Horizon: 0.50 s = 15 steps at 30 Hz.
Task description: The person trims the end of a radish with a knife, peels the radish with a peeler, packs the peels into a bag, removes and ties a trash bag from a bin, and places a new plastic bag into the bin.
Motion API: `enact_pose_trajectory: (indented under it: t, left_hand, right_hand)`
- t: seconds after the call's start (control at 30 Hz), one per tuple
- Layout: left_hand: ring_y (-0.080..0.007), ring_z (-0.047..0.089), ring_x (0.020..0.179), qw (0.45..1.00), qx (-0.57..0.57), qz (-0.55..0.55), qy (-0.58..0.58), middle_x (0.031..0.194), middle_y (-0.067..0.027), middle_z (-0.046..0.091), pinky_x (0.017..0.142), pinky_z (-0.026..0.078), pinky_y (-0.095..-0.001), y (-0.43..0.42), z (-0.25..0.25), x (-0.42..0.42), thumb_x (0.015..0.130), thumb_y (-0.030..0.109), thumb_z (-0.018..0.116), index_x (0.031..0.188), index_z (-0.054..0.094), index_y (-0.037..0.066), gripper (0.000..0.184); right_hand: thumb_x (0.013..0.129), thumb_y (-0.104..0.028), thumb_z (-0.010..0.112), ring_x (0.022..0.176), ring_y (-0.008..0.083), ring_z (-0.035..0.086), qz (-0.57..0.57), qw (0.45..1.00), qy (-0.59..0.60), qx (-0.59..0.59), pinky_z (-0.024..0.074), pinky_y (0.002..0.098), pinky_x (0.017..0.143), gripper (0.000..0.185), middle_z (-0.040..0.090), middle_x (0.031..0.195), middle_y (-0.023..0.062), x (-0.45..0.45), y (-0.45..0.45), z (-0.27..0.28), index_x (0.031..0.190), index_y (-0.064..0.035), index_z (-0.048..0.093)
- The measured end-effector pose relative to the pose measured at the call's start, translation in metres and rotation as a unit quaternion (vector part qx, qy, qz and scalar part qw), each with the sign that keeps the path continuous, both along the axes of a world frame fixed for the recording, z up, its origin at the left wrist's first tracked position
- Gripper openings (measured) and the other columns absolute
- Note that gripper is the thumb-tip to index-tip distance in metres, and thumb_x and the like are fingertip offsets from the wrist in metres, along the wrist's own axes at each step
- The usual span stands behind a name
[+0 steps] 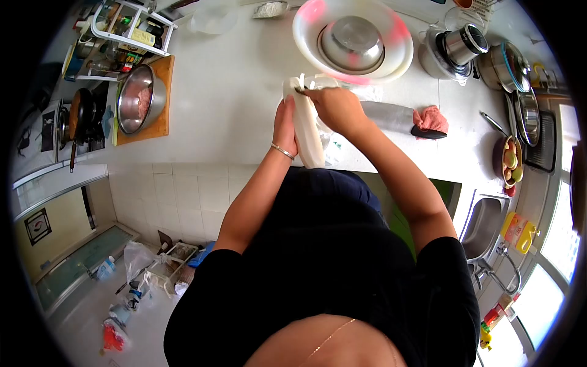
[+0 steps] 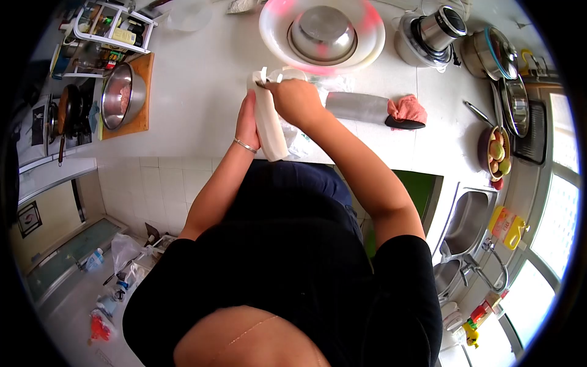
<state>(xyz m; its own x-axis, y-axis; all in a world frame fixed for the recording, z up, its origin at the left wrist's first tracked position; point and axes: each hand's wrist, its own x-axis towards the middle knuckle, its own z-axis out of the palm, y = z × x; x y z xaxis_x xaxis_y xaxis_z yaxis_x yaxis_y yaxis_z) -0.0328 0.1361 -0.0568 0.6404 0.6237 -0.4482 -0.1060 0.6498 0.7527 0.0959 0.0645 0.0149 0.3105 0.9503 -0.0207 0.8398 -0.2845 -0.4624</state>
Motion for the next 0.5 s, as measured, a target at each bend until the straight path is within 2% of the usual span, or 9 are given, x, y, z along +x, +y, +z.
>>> enact_pose_trajectory:
  t: [0.07, 0.1, 0.17, 0.2, 0.33, 0.43, 0.5]
  left_hand:
    - [-0.0189, 0.059, 0.092, 0.998, -0.049, 0.048, 0.01, 0.105, -0.0076, 0.058, 0.077, 0.052, -0.0336, 0.003, 0.0, 0.004, 0.093, 0.045, 0.048, 0.12, 0.048, 0.006, 0.047]
    - [-0.0189, 0.059, 0.092, 0.997, -0.051, 0.048, 0.011, 0.105, -0.0076, 0.058, 0.077, 0.052, -0.0336, 0.008, -0.004, 0.006, 0.093, 0.045, 0.048, 0.12, 0.048, 0.006, 0.047]
    - [-0.0231, 0.06, 0.096, 0.99, -0.114, 0.047, -0.068, 0.109, -0.0104, 0.058, 0.08, 0.052, -0.037, 0.015, -0.014, 0.008, 0.095, 0.044, 0.043, 0.119, 0.049, 0.004, 0.047]
    - [-0.0256, 0.06, 0.098, 0.993, -0.086, 0.062, -0.05, 0.111, -0.0127, 0.058, 0.082, 0.052, -0.0392, 0.015, -0.011, 0.01, 0.095, 0.043, 0.04, 0.119, 0.049, 0.002, 0.048]
    - [-0.0263, 0.06, 0.098, 0.989, -0.1, 0.104, -0.035, 0.111, -0.0133, 0.058, 0.084, 0.051, -0.0398, 0.02, -0.019, 0.012, 0.095, 0.045, 0.04, 0.12, 0.048, 0.002, 0.05]
    - [-0.0265, 0.061, 0.098, 0.987, -0.112, 0.112, -0.018, 0.111, -0.0136, 0.058, 0.084, 0.052, -0.04, 0.022, -0.024, 0.011, 0.093, 0.05, 0.043, 0.121, 0.047, 0.004, 0.055]
    - [-0.0265, 0.061, 0.097, 0.983, -0.13, 0.13, -0.008, 0.111, -0.0136, 0.058, 0.082, 0.052, -0.0402, 0.024, -0.024, 0.01, 0.091, 0.053, 0.044, 0.122, 0.047, 0.005, 0.057]
  right_hand:
    - [0.082, -0.011, 0.049, 0.071, 0.0302, 0.064, 0.011, 1.0, -0.005, -0.008, 0.0511, 0.0399, 0.061, 0.034, 0.066, 0.076, 0.0119, -0.012, -0.014, 0.005, 0.109, -0.0208, 0.067]
    - [0.082, -0.011, 0.049, 0.072, 0.0293, 0.065, 0.009, 1.0, -0.001, -0.008, 0.051, 0.0391, 0.061, 0.034, 0.066, 0.077, 0.0116, -0.017, -0.022, 0.005, 0.11, -0.0192, 0.066]
    - [0.082, -0.01, 0.05, 0.071, 0.0287, 0.064, 0.009, 1.0, 0.008, -0.001, 0.0507, 0.039, 0.061, 0.033, 0.065, 0.077, 0.0114, -0.025, -0.039, 0.002, 0.109, -0.0169, 0.066]
    - [0.082, -0.01, 0.05, 0.07, 0.0286, 0.064, 0.015, 1.0, 0.015, 0.018, 0.0505, 0.039, 0.06, 0.032, 0.064, 0.077, 0.0109, -0.028, -0.048, 0.003, 0.11, -0.015, 0.065]
    - [0.081, -0.009, 0.05, 0.069, 0.028, 0.064, 0.018, 0.999, 0.021, -0.025, 0.0498, 0.0391, 0.058, 0.033, 0.062, 0.076, 0.01, -0.035, -0.076, 0.015, 0.11, -0.0152, 0.064]
    - [0.086, -0.014, 0.056, 0.07, 0.0311, 0.063, 0.015, 0.997, 0.065, -0.028, 0.0493, 0.0401, 0.062, 0.027, 0.064, 0.078, 0.0108, -0.024, -0.091, 0.014, 0.11, -0.0157, 0.066]
    - [0.085, -0.015, 0.058, 0.075, 0.0336, 0.063, 0.026, 0.985, 0.17, -0.025, 0.0493, 0.0392, 0.067, 0.025, 0.067, 0.087, 0.0127, -0.008, -0.099, 0.008, 0.108, -0.0135, 0.068]
